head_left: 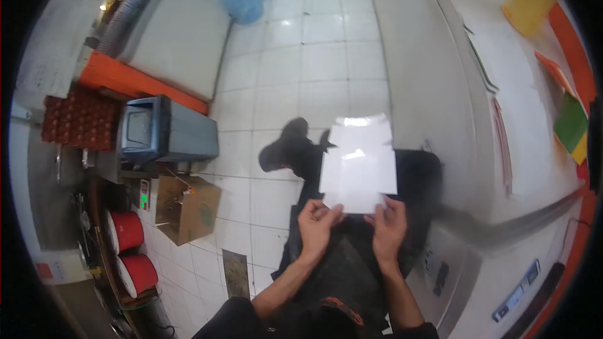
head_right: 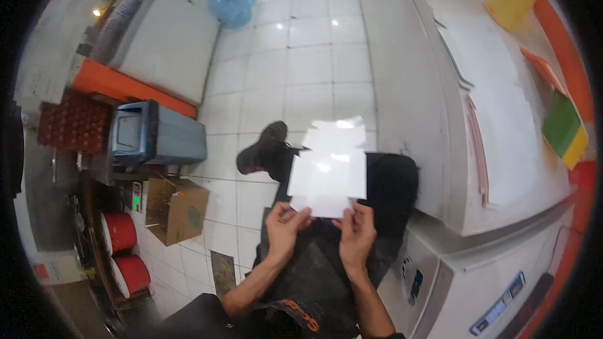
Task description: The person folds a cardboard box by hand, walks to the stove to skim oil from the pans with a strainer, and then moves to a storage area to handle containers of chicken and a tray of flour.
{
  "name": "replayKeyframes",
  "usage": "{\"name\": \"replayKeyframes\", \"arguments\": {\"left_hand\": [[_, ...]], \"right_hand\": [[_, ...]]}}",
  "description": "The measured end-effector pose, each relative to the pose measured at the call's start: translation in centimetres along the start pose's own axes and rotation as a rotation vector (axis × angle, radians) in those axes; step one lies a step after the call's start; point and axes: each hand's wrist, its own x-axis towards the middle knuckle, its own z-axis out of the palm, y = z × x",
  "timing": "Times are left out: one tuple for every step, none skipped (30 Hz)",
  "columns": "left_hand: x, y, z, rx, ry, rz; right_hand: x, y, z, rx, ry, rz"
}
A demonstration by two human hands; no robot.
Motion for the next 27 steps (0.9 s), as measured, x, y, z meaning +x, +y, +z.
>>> {"name": "replayKeyframes", "arguments": {"left_hand": [[-0.1,0.1,0.0,0.041,0.003,0.022],[-0.1,0.2,0.0,0.075,0.004,0.053],[-0.1,0.3,0.0,0.110,0.006,0.090],[0.1,-0.1,-0.3,0.145,0.011,0.109],[0.2,-0.4,-0.5,0.144,0.013,0.116],[0.2,-0.4,-0.4,0.146,0.007,0.121],[0.2,-0.3,-0.4,0.147,0.002,0.130],[0.2,-0.3,-0.7,0.143,0.000,0.123],[0.3,-0.2,-1.0,0.186,-0.030,0.117],[0.4,-0.1,-1.3,0.228,-0.061,0.113],[0.5,0.1,-1.4,0.223,-0.064,0.107],[0.7,0.4,-1.4,0.102,-0.048,0.030],[0.9,0.6,-1.4,-0.019,-0.032,-0.047],[1.3,0.4,-1.7,0.037,-0.028,-0.078],[1.6,0.4,-1.8,0.031,-0.029,-0.083],[1.8,0.4,-1.9,0.083,-0.043,-0.080],[2.0,0.4,-1.9,0.136,-0.057,-0.077],[2.0,0.6,-1.7,0.075,-0.045,-0.087],[2.1,0.3,-1.7,0.073,-0.045,-0.090],[2.3,0.0,-1.9,0.054,-0.056,-0.076],[2.4,-0.1,-1.9,0.036,-0.068,-0.059],[2.5,0.0,-2.0,0.033,-0.069,-0.059],[2.5,0.2,-2.0,0.040,-0.075,-0.070],[2.5,0.3,-2.0,0.047,-0.079,-0.081],[2.5,0.2,-2.0,0.045,-0.079,-0.080],[2.5,0.1,-2.1,0.039,-0.090,-0.084],[2.5,0.1,-2.2,0.033,-0.101,-0.090]], "right_hand": [[-0.1,0.4,-0.1,-0.082,-0.021,-0.022],[-0.4,0.3,0.1,-0.129,-0.056,-0.050],[-0.5,0.1,0.2,-0.172,-0.096,-0.080],[-0.6,-0.1,0.1,-0.187,-0.080,-0.070],[-0.7,-0.3,0.1,-0.283,-0.142,-0.080],[-0.7,-0.5,0.1,-0.376,-0.209,-0.090],[-0.7,-0.3,0.1,-0.383,-0.204,-0.088],[-0.6,0.2,0.1,-0.326,-0.170,-0.044],[-0.4,0.6,0.1,-0.269,-0.137,-0.002],[-0.2,0.9,0.0,-0.276,-0.134,-0.002],[0.0,1.2,-0.1,-0.188,-0.116,0.021],[0.2,1.3,-0.2,-0.100,-0.098,0.044],[0.2,1.2,-0.2,-0.107,-0.094,0.045],[0.3,1.0,-0.1,-0.063,-0.098,0.060],[0.3,0.8,0.0,-0.019,-0.104,0.076],[0.3,0.7,-0.1,-0.026,-0.103,0.076],[0.3,0.7,-0.2,-0.021,-0.118,0.090],[0.4,0.6,-0.2,-0.015,-0.133,0.103],[0.4,0.6,-0.4,-0.018,-0.131,0.104],[0.5,0.8,-0.6,-0.009,-0.136,0.126],[0.7,0.8,-0.7,0.002,-0.143,0.146],[0.7,0.7,-0.7,-0.001,-0.143,0.144],[0.7,0.7,-0.8,0.003,-0.136,0.163],[0.7,0.6,-0.8,0.007,-0.131,0.183],[0.8,0.6,-0.9,0.005,-0.133,0.182],[1.0,0.7,-1.0,0.011,-0.150,0.227],[1.1,0.7,-1.1,0.018,-0.166,0.273]]}}
